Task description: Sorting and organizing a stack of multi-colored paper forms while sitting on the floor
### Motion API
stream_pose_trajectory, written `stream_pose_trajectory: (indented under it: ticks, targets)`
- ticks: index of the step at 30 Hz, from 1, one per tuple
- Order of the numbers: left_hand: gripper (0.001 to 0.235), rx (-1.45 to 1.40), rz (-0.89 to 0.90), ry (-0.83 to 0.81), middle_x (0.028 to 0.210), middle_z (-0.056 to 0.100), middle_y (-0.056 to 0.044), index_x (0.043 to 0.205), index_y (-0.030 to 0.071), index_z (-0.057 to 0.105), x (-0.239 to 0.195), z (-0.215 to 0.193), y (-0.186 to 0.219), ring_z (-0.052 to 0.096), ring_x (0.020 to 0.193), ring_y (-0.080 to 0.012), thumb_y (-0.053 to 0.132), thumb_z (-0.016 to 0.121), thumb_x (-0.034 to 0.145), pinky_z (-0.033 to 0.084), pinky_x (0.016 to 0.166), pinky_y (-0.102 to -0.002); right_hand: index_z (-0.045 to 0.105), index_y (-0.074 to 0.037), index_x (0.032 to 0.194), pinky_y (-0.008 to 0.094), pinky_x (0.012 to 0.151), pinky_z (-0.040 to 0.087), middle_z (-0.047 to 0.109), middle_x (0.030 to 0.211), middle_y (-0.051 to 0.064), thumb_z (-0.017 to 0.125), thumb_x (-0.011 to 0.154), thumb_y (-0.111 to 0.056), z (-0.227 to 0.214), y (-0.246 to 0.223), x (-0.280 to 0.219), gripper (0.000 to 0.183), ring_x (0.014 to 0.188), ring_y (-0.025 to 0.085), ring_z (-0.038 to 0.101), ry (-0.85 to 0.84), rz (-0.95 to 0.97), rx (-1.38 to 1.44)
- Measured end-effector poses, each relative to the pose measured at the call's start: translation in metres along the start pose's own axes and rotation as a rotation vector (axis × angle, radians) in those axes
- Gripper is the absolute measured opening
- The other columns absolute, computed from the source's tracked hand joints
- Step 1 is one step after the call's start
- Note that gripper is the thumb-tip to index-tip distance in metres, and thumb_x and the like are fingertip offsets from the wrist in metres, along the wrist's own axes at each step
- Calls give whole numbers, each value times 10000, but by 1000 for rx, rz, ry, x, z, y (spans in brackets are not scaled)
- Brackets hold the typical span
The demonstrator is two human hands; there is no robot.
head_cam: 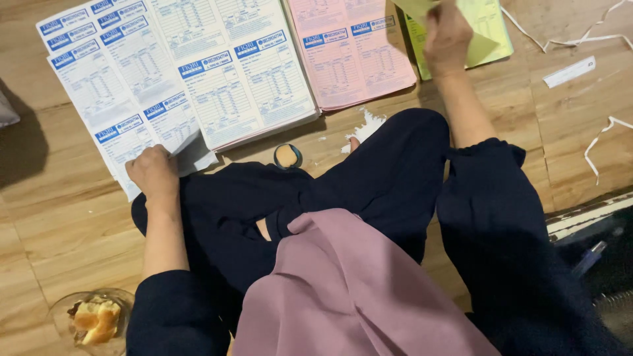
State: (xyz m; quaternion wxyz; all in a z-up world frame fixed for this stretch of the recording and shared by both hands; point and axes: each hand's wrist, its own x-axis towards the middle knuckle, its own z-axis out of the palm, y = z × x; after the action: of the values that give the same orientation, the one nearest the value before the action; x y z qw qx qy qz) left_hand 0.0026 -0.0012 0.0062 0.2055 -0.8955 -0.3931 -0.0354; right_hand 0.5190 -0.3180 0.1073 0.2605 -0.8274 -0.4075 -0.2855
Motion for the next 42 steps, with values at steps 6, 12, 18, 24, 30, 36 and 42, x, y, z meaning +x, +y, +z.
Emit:
stream_pose_trajectory:
  ticks: [6, 12, 18, 24, 30, 36, 42]
  targets:
    - [189, -99, -117, -510, 727, 669, -65, 756, 159, 669, 12, -38, 10, 646, 678, -291, 297, 540, 758, 317, 694, -380, 462, -121, 786, 262, 521, 302, 468, 688, -19, 304, 938, -339, 9, -115, 11, 309, 592, 134, 381, -848, 120, 388]
    - [181, -289, -198, -549, 681, 636, -136, 667, 131, 639, 2, -48, 4, 604, 706, -376, 264, 527, 719, 365, 638, -389, 568, -52, 1015, 350, 678, 446, 502, 997, 92, 567, 724, -635, 57, -110, -57, 652, 814, 230, 528, -944, -927, -292]
    - [140, -454, -351, -474, 739, 652, -143, 816, 111, 683, 6, -73, 6, 637, 794, -364, 211, 662, 719, 450, 693, -412, 601, -183, 814, 333, 668, 452, 519, 875, -4, 677, 589, -504, 70, -76, -78, 399, 767, 206, 591, -759, -838, -101]
    - [129, -522, -393, -451, 690, 642, -115, 782, 106, 677, 6, -67, 7, 643, 760, -348, 201, 698, 698, 452, 694, -390, 576, -144, 721, 412, 548, 495, 493, 793, 19, 578, 804, -331, 61, -48, -49, 205, 654, 292, 595, -805, -289, -73]
    - [148, -540, -395, -445, 710, 642, -136, 820, 99, 677, 6, -65, 7, 637, 767, -371, 206, 686, 717, 477, 689, -421, 616, -225, 789, 222, 594, 478, 402, 811, -17, 566, 835, -193, 34, -88, -21, 75, 679, 154, 547, -2, -584, 39]
    - [169, -524, -420, -452, 711, 637, -147, 815, 107, 677, 3, -67, 7, 632, 761, -385, 243, 703, 717, 485, 674, -438, 599, -141, 587, 297, 666, 447, 478, 838, 8, 575, 748, -109, 17, -104, -40, 166, 766, 190, 523, -409, -1072, -76]
    - [179, -556, -414, -445, 716, 636, -165, 827, 75, 673, 4, -76, 6, 631, 771, -393, 221, 705, 729, 483, 693, -450, 625, -154, 680, 302, 652, 439, 479, 920, 8, 515, 753, -124, 20, -105, -55, 136, 743, 185, 540, -652, -1018, -339]
